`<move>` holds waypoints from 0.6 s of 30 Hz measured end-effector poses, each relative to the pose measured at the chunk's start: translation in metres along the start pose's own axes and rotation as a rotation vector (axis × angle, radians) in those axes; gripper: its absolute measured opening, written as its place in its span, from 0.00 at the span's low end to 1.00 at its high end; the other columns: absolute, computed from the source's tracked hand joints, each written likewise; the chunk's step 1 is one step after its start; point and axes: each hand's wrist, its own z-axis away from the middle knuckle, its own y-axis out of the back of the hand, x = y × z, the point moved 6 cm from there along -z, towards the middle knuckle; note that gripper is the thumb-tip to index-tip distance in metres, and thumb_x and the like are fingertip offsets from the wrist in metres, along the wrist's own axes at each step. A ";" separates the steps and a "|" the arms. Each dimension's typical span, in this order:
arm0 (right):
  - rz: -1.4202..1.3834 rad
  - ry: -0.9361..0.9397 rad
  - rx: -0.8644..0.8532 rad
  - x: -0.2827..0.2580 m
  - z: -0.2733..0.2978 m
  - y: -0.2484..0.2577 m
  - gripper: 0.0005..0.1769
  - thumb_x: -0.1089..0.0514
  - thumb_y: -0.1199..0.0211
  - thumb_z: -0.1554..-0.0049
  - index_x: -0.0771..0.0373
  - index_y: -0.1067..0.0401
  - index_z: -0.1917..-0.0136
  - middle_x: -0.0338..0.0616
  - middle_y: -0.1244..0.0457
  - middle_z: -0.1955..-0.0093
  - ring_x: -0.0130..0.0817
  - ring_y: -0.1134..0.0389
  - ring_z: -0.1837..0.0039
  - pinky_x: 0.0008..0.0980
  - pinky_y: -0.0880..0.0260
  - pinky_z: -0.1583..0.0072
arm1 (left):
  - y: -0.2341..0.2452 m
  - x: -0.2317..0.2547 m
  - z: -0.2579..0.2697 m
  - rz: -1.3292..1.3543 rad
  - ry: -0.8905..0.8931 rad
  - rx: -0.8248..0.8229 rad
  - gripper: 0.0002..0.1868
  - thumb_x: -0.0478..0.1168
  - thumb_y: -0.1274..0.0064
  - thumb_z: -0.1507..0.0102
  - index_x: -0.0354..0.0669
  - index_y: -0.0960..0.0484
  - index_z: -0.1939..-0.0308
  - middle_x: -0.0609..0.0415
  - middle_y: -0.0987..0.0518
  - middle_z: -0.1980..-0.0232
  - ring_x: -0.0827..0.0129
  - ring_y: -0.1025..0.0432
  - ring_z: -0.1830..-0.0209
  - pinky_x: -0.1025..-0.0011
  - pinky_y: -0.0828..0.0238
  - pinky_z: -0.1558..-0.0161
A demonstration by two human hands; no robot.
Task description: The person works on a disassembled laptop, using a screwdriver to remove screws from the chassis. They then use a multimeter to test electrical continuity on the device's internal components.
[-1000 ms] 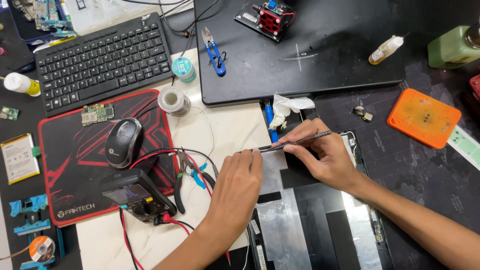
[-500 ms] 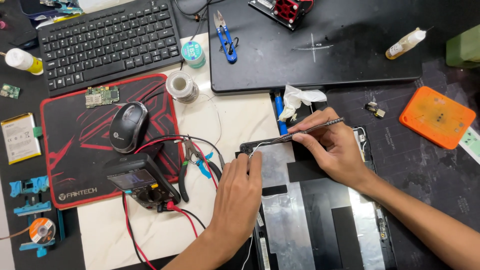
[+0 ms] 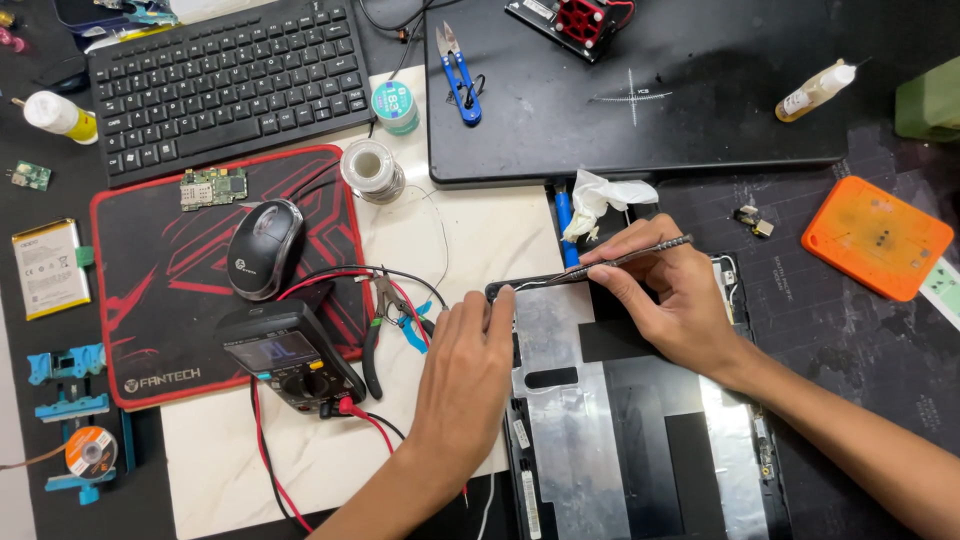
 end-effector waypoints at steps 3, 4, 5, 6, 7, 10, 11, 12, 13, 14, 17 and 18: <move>0.069 0.040 -0.030 -0.009 -0.003 -0.005 0.10 0.71 0.40 0.39 0.66 0.35 0.45 0.50 0.34 0.45 0.33 0.27 0.42 0.29 0.23 0.42 | 0.004 -0.005 -0.003 0.062 0.038 -0.022 0.26 0.24 0.50 0.45 0.28 0.25 0.40 0.42 0.28 0.57 0.53 0.30 0.55 0.60 0.33 0.51; 0.027 0.043 -0.046 -0.010 -0.003 -0.007 0.10 0.71 0.40 0.39 0.66 0.36 0.45 0.49 0.34 0.45 0.33 0.27 0.42 0.29 0.22 0.42 | 0.006 -0.006 -0.004 0.062 0.036 -0.002 0.25 0.24 0.50 0.45 0.29 0.24 0.42 0.42 0.28 0.57 0.53 0.30 0.55 0.59 0.33 0.50; -0.014 0.045 -0.061 -0.010 -0.002 -0.009 0.11 0.71 0.40 0.39 0.66 0.37 0.45 0.49 0.34 0.45 0.34 0.27 0.42 0.29 0.22 0.42 | 0.007 -0.007 -0.005 0.063 0.033 0.017 0.23 0.25 0.50 0.44 0.29 0.24 0.43 0.42 0.28 0.57 0.52 0.30 0.55 0.59 0.33 0.50; -0.014 0.047 -0.060 -0.012 -0.002 -0.012 0.11 0.71 0.40 0.39 0.66 0.37 0.45 0.49 0.34 0.45 0.34 0.27 0.42 0.29 0.22 0.42 | 0.007 -0.007 -0.006 0.063 0.032 0.018 0.23 0.25 0.50 0.44 0.29 0.24 0.43 0.42 0.28 0.57 0.52 0.30 0.55 0.59 0.33 0.50; -0.074 0.064 -0.084 -0.014 -0.002 -0.017 0.11 0.72 0.41 0.38 0.66 0.38 0.45 0.49 0.34 0.44 0.35 0.27 0.40 0.30 0.22 0.42 | 0.007 -0.008 -0.007 0.069 0.036 0.014 0.23 0.24 0.50 0.45 0.30 0.23 0.45 0.42 0.28 0.57 0.52 0.30 0.55 0.59 0.33 0.50; -0.118 0.124 -0.123 -0.020 -0.003 -0.024 0.10 0.72 0.43 0.36 0.65 0.39 0.44 0.48 0.35 0.45 0.34 0.27 0.40 0.30 0.22 0.43 | 0.009 -0.009 -0.009 0.076 0.057 0.011 0.22 0.23 0.50 0.46 0.31 0.23 0.47 0.42 0.29 0.57 0.52 0.30 0.55 0.58 0.33 0.50; -0.101 0.164 -0.144 -0.023 -0.003 -0.026 0.09 0.71 0.45 0.35 0.65 0.39 0.44 0.46 0.36 0.46 0.33 0.27 0.41 0.30 0.22 0.44 | 0.010 -0.010 -0.009 0.079 0.077 0.012 0.21 0.23 0.50 0.47 0.31 0.23 0.49 0.41 0.29 0.57 0.51 0.30 0.55 0.58 0.33 0.52; -0.102 0.165 -0.145 -0.023 -0.003 -0.023 0.09 0.71 0.45 0.35 0.65 0.39 0.44 0.46 0.36 0.46 0.33 0.27 0.41 0.30 0.22 0.44 | 0.008 -0.012 -0.010 0.078 0.077 0.012 0.21 0.23 0.50 0.47 0.31 0.23 0.49 0.41 0.29 0.57 0.51 0.30 0.55 0.58 0.33 0.52; 0.114 0.267 -0.134 -0.029 -0.003 -0.020 0.09 0.73 0.45 0.37 0.64 0.36 0.45 0.46 0.35 0.49 0.32 0.31 0.48 0.30 0.27 0.49 | 0.006 -0.014 -0.009 0.090 0.102 0.006 0.19 0.23 0.51 0.46 0.32 0.23 0.50 0.41 0.28 0.57 0.50 0.30 0.55 0.57 0.33 0.51; 0.331 0.368 -0.121 -0.035 -0.002 -0.018 0.11 0.74 0.45 0.39 0.64 0.32 0.46 0.45 0.35 0.53 0.31 0.35 0.54 0.30 0.32 0.54 | 0.004 -0.017 -0.009 0.101 0.127 -0.001 0.17 0.23 0.51 0.44 0.32 0.24 0.52 0.41 0.28 0.57 0.49 0.30 0.55 0.56 0.33 0.51; 0.551 0.400 -0.322 -0.048 -0.009 -0.027 0.18 0.70 0.39 0.49 0.61 0.28 0.44 0.42 0.40 0.60 0.33 0.36 0.58 0.33 0.34 0.55 | 0.002 -0.023 -0.011 0.174 0.153 0.066 0.13 0.25 0.52 0.41 0.32 0.24 0.52 0.39 0.27 0.56 0.45 0.29 0.57 0.54 0.32 0.54; 0.554 0.401 -0.322 -0.045 -0.012 -0.028 0.18 0.70 0.39 0.49 0.61 0.28 0.44 0.42 0.40 0.60 0.33 0.36 0.58 0.33 0.34 0.55 | 0.002 -0.023 -0.013 0.176 0.152 0.069 0.13 0.25 0.52 0.41 0.32 0.24 0.52 0.39 0.27 0.56 0.45 0.29 0.57 0.54 0.32 0.54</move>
